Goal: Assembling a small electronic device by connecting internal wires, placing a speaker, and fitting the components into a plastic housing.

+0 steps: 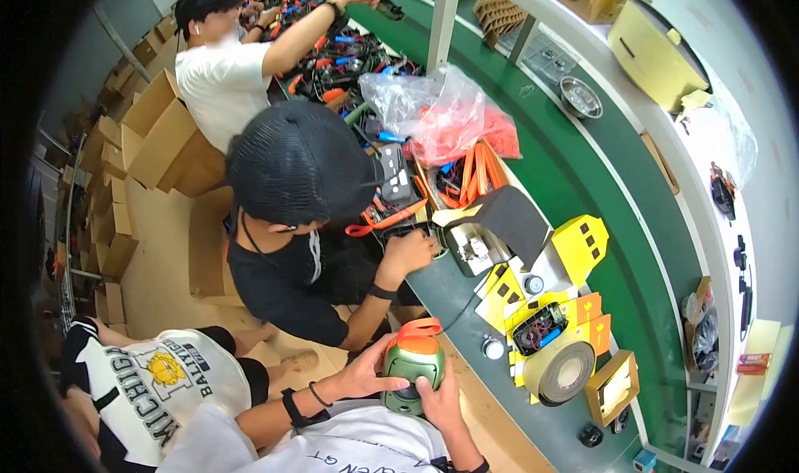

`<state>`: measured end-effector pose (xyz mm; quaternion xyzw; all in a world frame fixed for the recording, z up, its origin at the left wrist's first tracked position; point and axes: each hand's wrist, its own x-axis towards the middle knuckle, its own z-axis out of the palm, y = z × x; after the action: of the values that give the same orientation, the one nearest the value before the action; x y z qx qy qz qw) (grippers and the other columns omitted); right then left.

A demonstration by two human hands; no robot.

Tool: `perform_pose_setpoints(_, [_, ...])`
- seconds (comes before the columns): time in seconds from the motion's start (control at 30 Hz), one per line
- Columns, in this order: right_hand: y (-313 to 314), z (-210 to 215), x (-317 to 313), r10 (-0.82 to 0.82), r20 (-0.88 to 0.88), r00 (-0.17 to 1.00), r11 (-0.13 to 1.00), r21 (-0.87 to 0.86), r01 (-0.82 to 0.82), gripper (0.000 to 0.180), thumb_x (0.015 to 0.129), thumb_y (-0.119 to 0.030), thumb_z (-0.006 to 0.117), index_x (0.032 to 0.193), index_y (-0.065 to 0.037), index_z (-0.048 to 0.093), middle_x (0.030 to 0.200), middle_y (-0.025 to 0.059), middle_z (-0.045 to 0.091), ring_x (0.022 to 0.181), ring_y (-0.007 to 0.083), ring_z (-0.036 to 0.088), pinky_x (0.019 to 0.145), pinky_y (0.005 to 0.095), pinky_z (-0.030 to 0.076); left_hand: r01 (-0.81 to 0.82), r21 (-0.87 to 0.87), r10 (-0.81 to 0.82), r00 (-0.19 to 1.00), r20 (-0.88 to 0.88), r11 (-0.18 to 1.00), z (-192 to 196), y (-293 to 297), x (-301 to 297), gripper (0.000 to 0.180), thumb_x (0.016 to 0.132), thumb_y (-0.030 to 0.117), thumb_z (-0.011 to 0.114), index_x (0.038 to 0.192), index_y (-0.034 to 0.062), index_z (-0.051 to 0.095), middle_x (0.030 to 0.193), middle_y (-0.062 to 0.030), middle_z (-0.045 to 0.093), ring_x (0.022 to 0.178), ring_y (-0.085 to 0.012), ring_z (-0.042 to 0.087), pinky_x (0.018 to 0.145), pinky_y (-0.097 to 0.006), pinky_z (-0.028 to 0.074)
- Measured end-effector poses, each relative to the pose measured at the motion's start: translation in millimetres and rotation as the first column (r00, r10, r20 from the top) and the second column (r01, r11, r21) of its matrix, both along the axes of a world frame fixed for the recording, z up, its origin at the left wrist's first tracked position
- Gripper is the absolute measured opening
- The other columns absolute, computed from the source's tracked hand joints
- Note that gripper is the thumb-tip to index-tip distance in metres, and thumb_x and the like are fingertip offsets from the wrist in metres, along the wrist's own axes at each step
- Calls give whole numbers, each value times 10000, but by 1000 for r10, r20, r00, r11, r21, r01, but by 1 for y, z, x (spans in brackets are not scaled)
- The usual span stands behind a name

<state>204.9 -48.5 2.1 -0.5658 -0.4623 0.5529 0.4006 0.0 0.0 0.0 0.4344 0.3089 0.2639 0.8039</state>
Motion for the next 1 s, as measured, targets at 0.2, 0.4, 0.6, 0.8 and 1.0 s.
perform_pose_setpoints(0.2, [11,23,16,20,314,949,999,19,-27,618,986,-407,659,1385,45,523,1120,195,703,1033,305,685,926,440,520,-169,271,224,956,-187,948,12,-9,12,1059,884,357,850,1637,29,181,1548,-204,391,1418,-307,442,1164,-401,396])
perform_pose_setpoints(0.4, [36,21,13,-148,73,986,987,74,142,617,1035,-460,586,1394,39,538,1197,179,691,1112,257,651,992,409,488,2,300,103,936,-336,954,45,-16,14,991,813,399,900,1522,-19,348,1389,-215,577,1277,-302,594,1085,-408,469])
perform_pose_setpoints(0.6, [56,-9,47,3,-370,929,999,30,9,833,929,-473,752,1532,-17,401,1416,136,575,1306,223,544,1126,377,429,53,401,214,777,-591,914,83,-11,17,872,810,359,867,1465,-14,429,1280,-267,624,1196,-418,634,1016,-446,502])
perform_pose_setpoints(0.8, [76,43,89,451,-171,876,891,149,-429,1137,546,-67,1025,1507,-69,418,1426,149,583,1284,252,596,1112,418,481,42,607,407,705,-581,794,113,-29,11,860,780,271,864,1497,45,446,1261,-232,618,1192,-417,602,1027,-457,484])
perform_pose_setpoints(1.0, [74,52,95,482,-249,840,872,236,-430,979,590,-80,1017,1412,-56,486,1419,170,592,1262,237,601,1090,394,496,-31,669,458,754,-472,742,116,-32,10,854,782,217,914,1494,57,472,1364,-160,587,1307,-311,553,1104,-407,451])
